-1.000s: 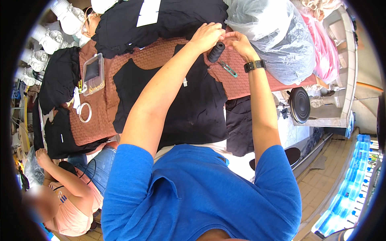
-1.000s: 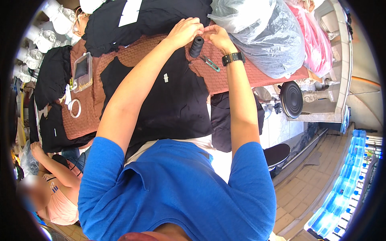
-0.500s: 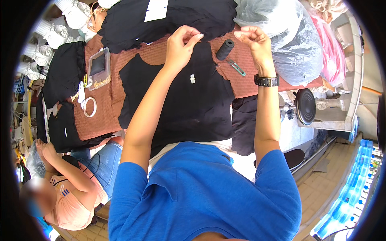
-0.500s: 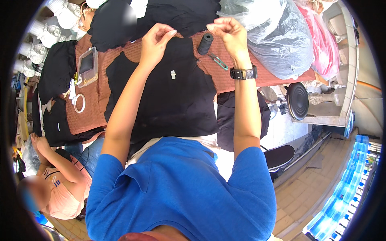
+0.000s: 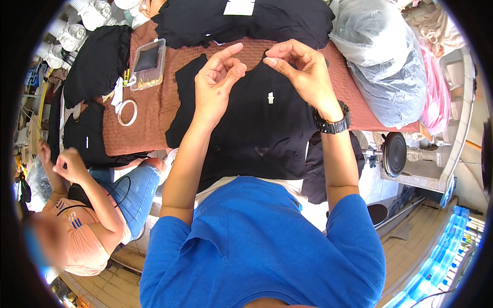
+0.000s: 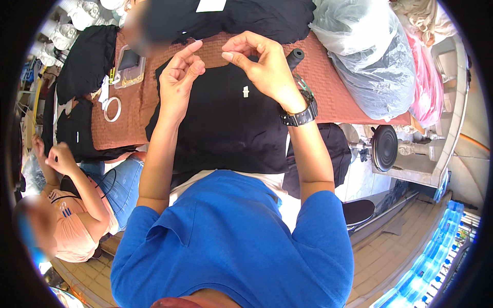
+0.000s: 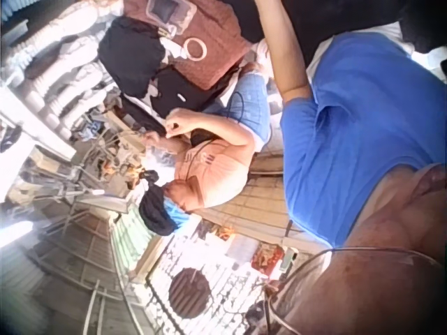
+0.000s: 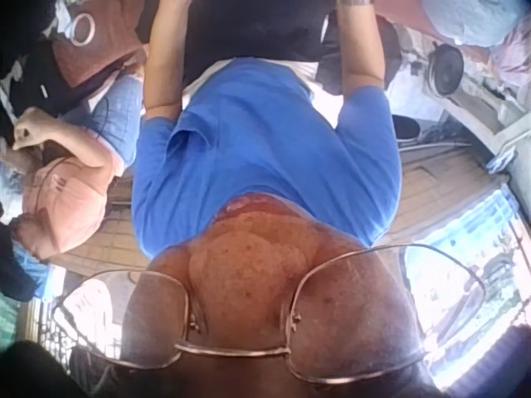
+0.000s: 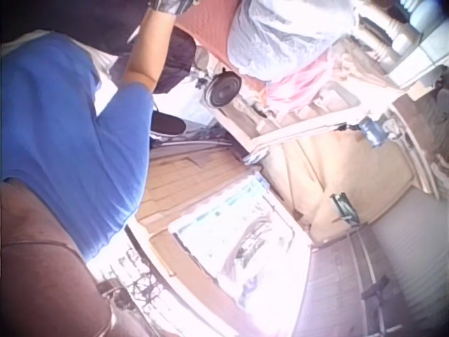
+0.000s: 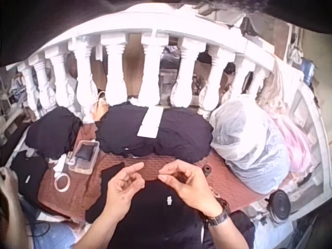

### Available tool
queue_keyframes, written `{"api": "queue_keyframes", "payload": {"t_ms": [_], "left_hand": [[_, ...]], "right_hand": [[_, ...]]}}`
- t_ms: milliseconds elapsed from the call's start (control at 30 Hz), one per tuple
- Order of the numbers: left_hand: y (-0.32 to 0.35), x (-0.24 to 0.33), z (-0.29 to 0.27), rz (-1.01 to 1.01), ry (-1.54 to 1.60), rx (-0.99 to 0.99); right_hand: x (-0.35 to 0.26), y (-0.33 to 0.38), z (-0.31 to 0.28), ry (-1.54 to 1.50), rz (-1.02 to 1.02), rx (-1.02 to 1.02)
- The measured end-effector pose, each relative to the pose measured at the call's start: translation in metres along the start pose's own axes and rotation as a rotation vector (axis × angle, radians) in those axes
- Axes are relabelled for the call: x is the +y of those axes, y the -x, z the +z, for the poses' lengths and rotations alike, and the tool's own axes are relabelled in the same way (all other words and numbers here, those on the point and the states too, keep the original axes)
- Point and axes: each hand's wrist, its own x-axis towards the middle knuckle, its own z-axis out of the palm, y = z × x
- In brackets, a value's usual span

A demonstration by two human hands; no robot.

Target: The person positions a black fabric piece on a table, places a paper template over it to mark a location, and then threads a needle to sew a small white label onto the fabric.

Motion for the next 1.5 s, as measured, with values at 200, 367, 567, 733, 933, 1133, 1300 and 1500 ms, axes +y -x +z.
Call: {"api": "queue_keyframes", "payload": {"t_ms": [200, 367, 567, 733, 933, 1133, 1300, 1500], "left_hand": [[0.002, -0.003, -0.001, -0.006, -0.034, -0.064], [-0.008, -0.014, 0.021, -0.076, -0.129, -0.111], [-0.024, -0.016, 0.049, 0.065, -0.181, -0.157], [-0.042, -0.009, 0.070, 0.342, -0.445, -0.267], [-0.056, 0.003, 0.091, 0.549, -0.703, -0.323], [-0.049, -0.003, 0.099, 0.308, -0.498, -0.286], [-0.034, -0.007, 0.099, -0.011, -0.169, -0.267], [-0.030, 0.001, 0.105, -0.041, -0.051, -0.231]], "right_hand": [[0.005, 0.015, 0.010, -0.032, 0.012, 0.106], [0.003, 0.027, 0.004, -0.038, 0.058, 0.168], [0.013, 0.045, -0.013, -0.094, 0.064, 0.221], [0.012, 0.047, -0.022, -0.418, 0.098, 0.224], [0.015, 0.043, -0.040, -0.375, 0.279, 0.251], [0.015, 0.051, -0.045, -0.443, 0.197, 0.385], [0.017, 0.059, -0.039, -0.428, 0.081, 0.464], [0.008, 0.057, -0.031, -0.285, 0.031, 0.563]]}}
